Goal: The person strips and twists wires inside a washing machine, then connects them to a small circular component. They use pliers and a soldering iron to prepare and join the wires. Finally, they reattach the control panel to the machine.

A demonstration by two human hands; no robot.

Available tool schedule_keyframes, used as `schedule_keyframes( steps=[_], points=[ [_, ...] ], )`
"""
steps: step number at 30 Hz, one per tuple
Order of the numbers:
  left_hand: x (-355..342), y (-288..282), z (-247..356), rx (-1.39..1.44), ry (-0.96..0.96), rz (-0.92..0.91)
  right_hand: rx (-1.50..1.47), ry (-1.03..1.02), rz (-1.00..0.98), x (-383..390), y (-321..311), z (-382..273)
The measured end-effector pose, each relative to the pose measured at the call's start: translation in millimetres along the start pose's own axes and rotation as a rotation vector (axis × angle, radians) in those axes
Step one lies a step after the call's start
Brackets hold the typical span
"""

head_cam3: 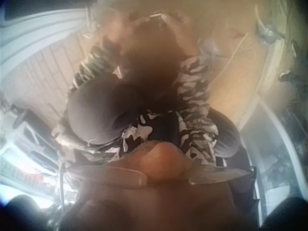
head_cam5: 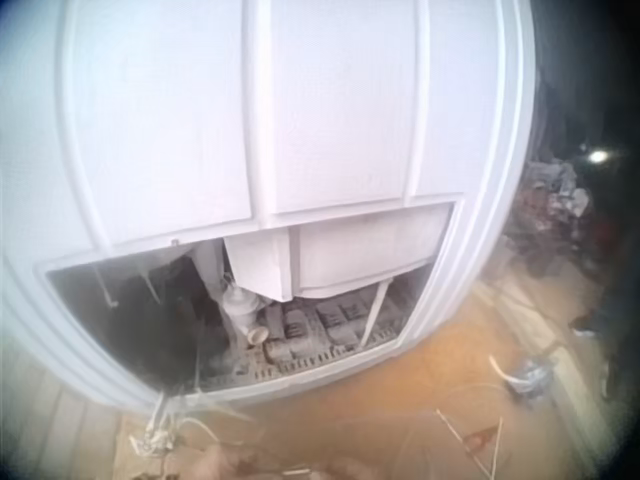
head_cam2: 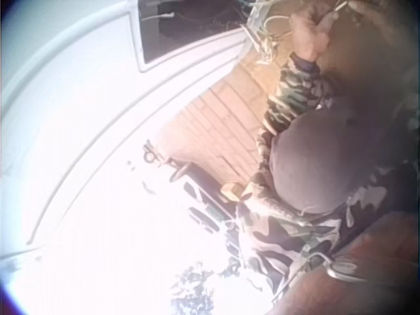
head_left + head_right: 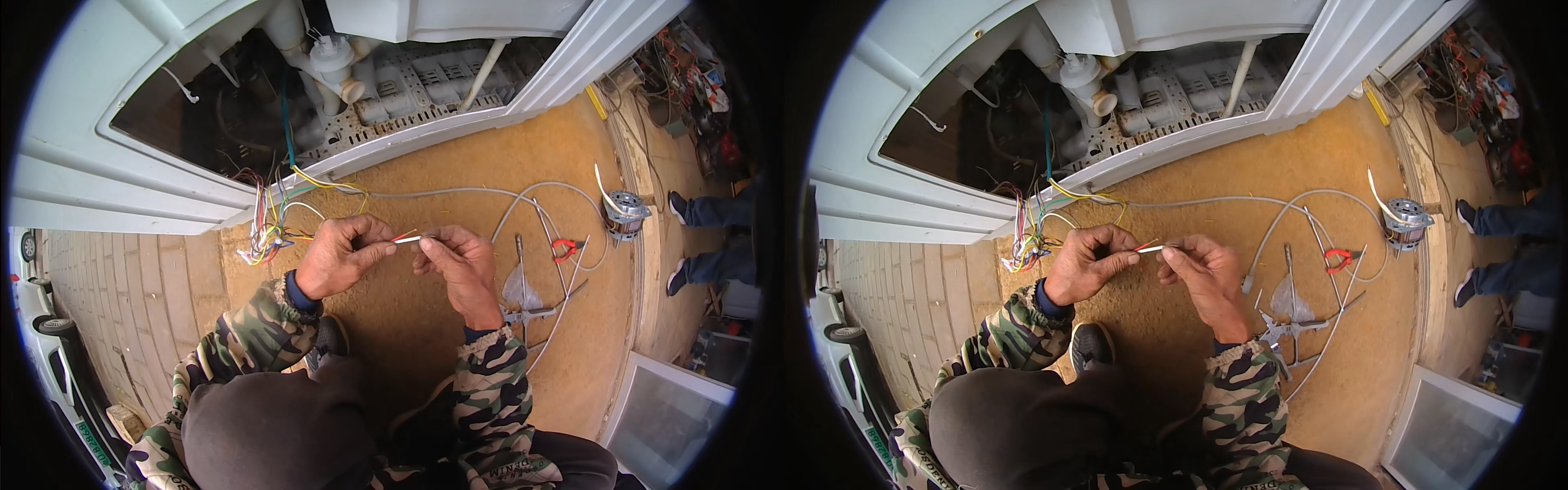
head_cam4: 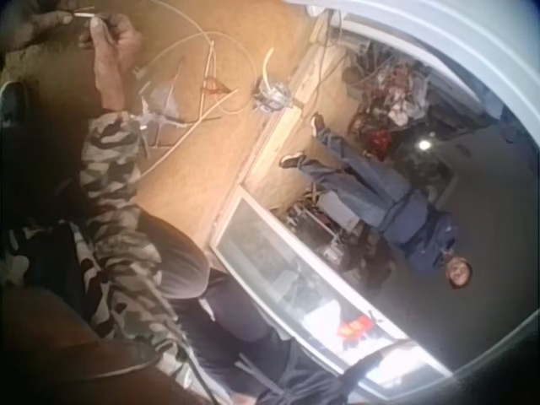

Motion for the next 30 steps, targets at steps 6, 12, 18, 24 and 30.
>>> schedule_keyframes(
  steps=[6, 12, 18, 24, 30],
  points=[
    [-1.2, 9.5, 12.8, -0.068, -0.003, -0.087, 0.159, -0.08, -0.04, 2.2, 9.4, -2.6],
    [-1.2, 9.6, 1.4, -0.052, 0.011, -0.053, 0.104, -0.01, 0.002, 1.7, 12.2, 1.3],
    [-1.9, 8.2, 4.4, -0.064, 0.019, -0.051, 0.185, -0.124, -0.067, -1.4, 15.1, 1.7],
    [-4.1, -9.3, 8.2, -0.127, -0.007, -0.06, 0.076, -0.181, 0.103, -0.9, -9.4, -13.6],
    [-2.2, -22.5, 5.7, -0.084, 0.017, -0.06, -0.052, -0.13, 0.216, -9.0, -27.6, -15.0]
  ],
)
Point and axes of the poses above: each hand's wrist, its own x-axis away from the middle knuckle, its own y-axis out of the palm, z = x × y, the point moved 7 cm from there along -x, towards the middle knuckle, and after that the axes turned 2 degrees about y, right-handed, at the moved point
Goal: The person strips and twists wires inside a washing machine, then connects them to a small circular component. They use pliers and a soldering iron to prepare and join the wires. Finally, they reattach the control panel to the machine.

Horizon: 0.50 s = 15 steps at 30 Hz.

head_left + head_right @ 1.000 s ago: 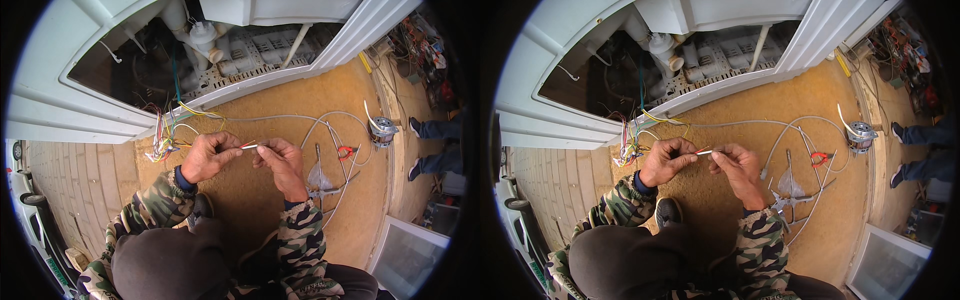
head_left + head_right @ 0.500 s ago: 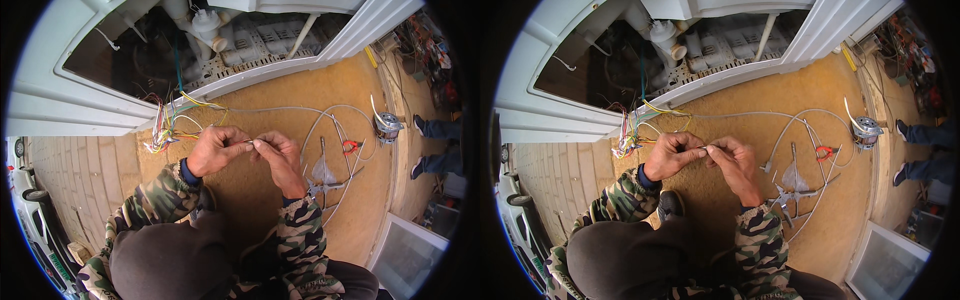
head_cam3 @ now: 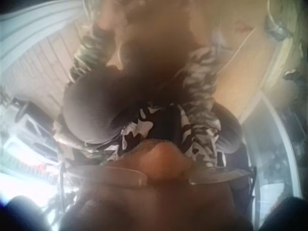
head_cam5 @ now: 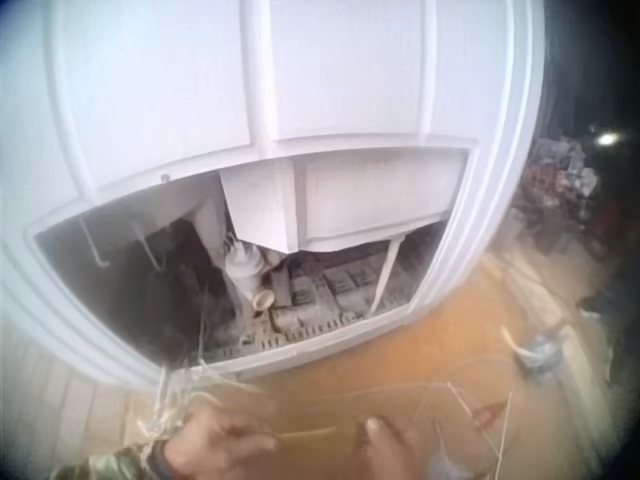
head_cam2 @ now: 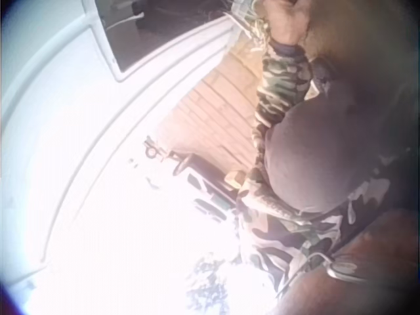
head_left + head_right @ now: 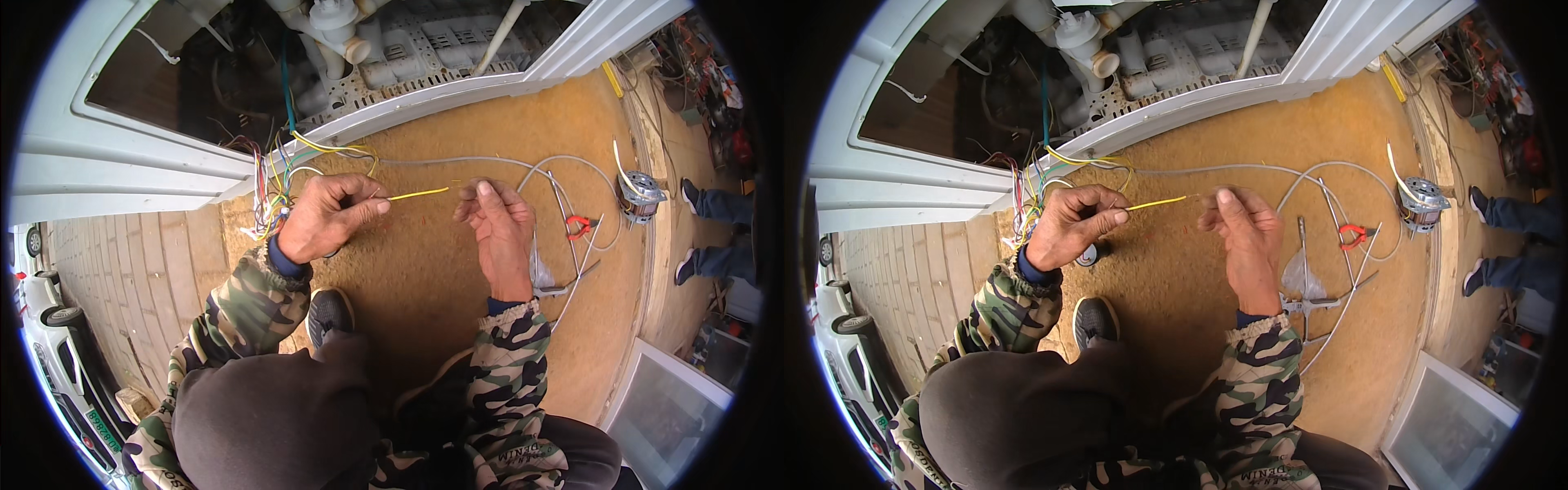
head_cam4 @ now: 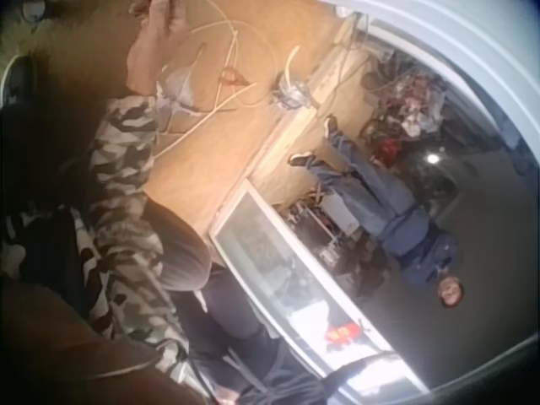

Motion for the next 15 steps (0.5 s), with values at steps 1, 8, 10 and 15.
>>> schedule_keyframes(
  steps=[1, 8, 10, 15],
  points=[
    [1.8, -4.5, -1.4, -0.05, -0.022, -0.003, 0.142, -0.02, 0.048, -7.9, -17.7, 9.2],
    [4.8, -13.9, 6.6, -0.079, 0.134, 0.044, 0.946, -0.134, 0.308, -23.5, -106.3, 78.3],
    [8.9, -18.0, 7.9, -0.09, 0.078, 0.091, 1.001, -0.169, 0.42, -21.6, -120.4, 76.9],
    [13.2, -26.1, 17.2, -0.237, 0.096, 0.313, 0.815, -0.085, 0.557, -33.7, -184.3, 71.8]
  ],
)
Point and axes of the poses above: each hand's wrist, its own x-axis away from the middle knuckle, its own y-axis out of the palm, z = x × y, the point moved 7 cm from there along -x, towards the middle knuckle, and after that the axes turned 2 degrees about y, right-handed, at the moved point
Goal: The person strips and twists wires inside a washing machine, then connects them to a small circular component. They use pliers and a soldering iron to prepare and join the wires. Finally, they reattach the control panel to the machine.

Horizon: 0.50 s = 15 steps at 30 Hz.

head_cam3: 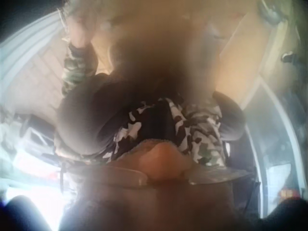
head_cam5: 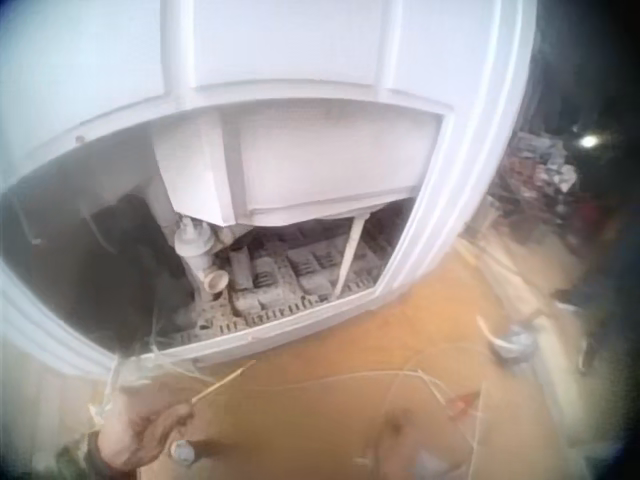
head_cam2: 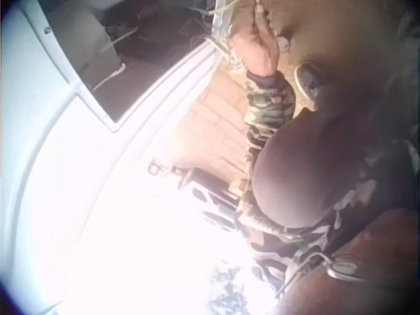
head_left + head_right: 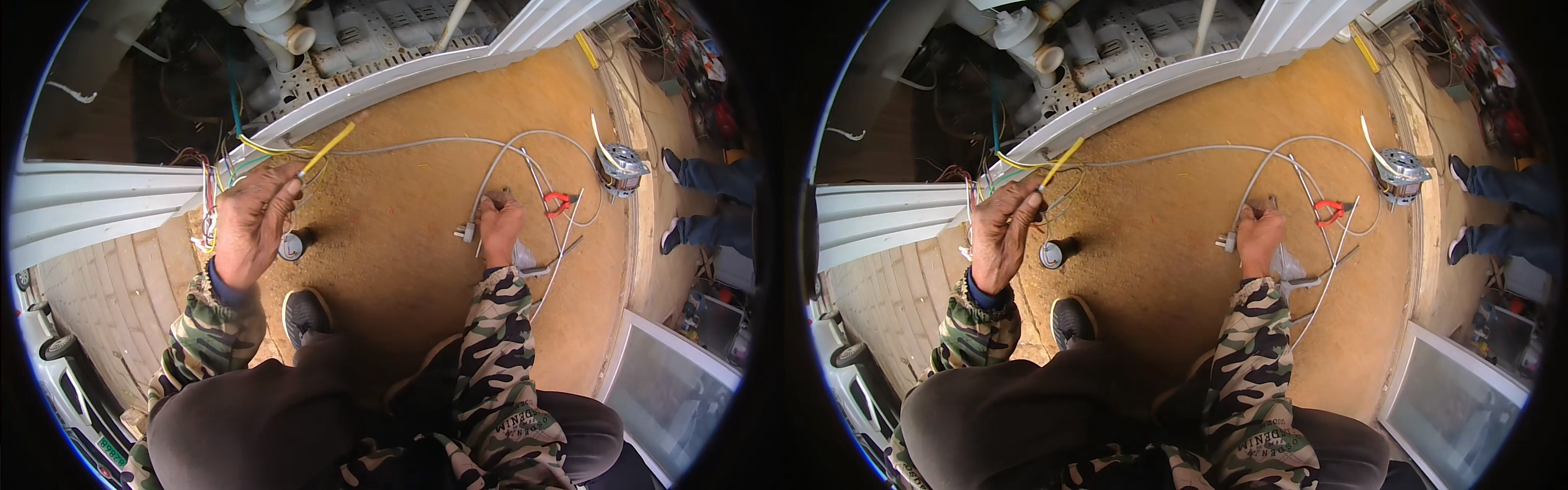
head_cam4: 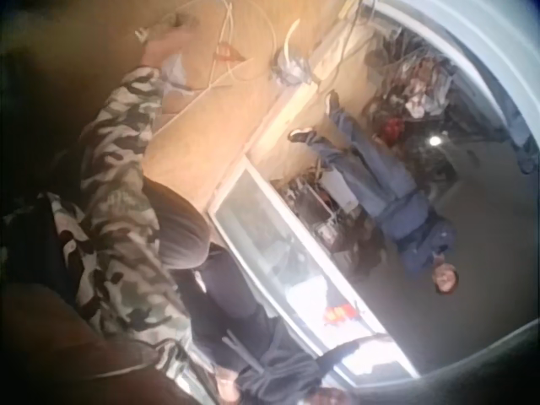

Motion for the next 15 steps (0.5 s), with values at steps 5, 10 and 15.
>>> schedule_keyframes(
  steps=[5, 10, 15],
  points=[
    [0.5, 4.7, -12.2, 0.347, -0.145, -0.02, 0.036, -0.008, 0.015, -16.6, -41.5, 3.4],
    [0.4, 9.3, -12.5, 0.441, -0.181, -0.04, 0.397, 0.028, -0.328, -2.9, -38.3, 1.3],
    [-3.0, 20.8, -14.0, 0.483, -0.161, -0.161, 0.813, -0.123, -0.408, 14.0, -36.8, 21.3]
  ],
)
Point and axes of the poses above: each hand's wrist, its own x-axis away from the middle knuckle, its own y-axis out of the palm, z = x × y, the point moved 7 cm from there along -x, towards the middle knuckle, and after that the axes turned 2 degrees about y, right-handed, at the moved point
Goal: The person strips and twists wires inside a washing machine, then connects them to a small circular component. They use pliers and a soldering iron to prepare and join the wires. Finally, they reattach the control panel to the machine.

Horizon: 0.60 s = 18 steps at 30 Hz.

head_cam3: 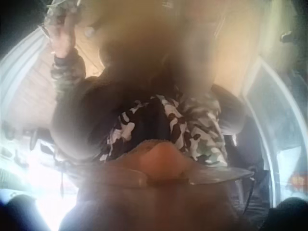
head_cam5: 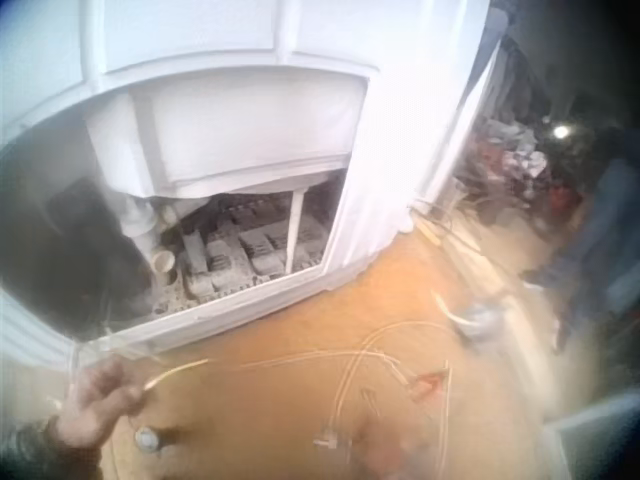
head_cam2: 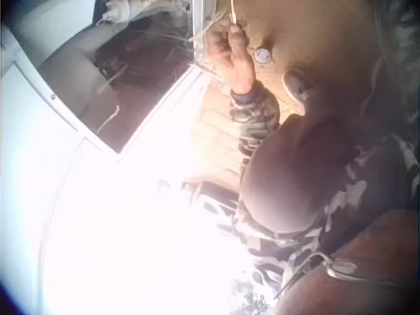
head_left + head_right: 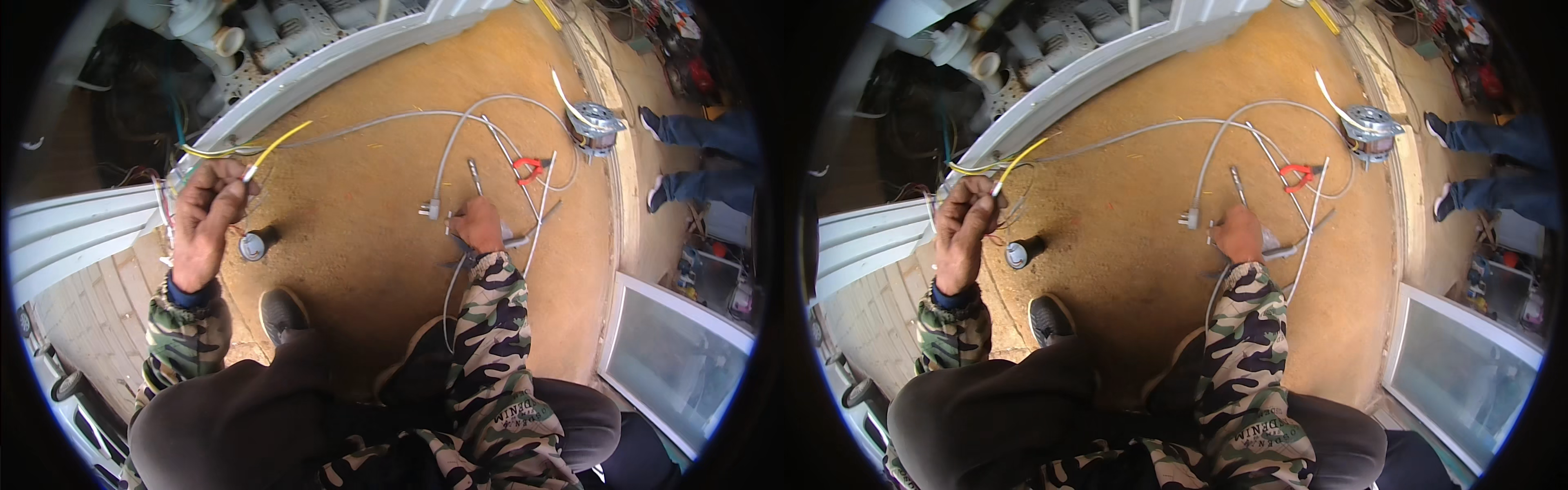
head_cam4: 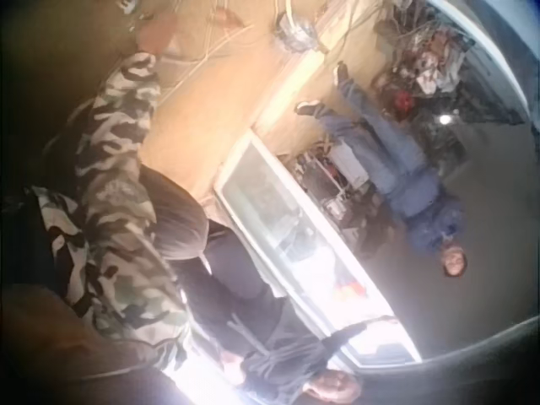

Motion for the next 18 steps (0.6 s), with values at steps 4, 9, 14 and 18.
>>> schedule_keyframes(
  steps=[4, 9, 14, 18],
  points=[
    [2.4, 11.2, -3.0, 0.039, -0.06, 0.04, -0.094, -0.016, -0.003, -4.2, 24.8, -5.1],
    [1.2, 17.2, 18.4, -0.374, 0.252, -0.003, -0.374, 0.006, 0.132, 0.4, -28.9, -42.3],
    [12.4, 22.2, 9.3, 0.027, -0.1, -0.002, -1.227, -0.243, -0.153, 33.3, -82.3, -165.4],
    [11.4, 34.8, 7.4, 0.162, -0.136, -0.034, -1.358, -0.41, -0.352, 73.3, -98.6, -230.3]
  ],
)
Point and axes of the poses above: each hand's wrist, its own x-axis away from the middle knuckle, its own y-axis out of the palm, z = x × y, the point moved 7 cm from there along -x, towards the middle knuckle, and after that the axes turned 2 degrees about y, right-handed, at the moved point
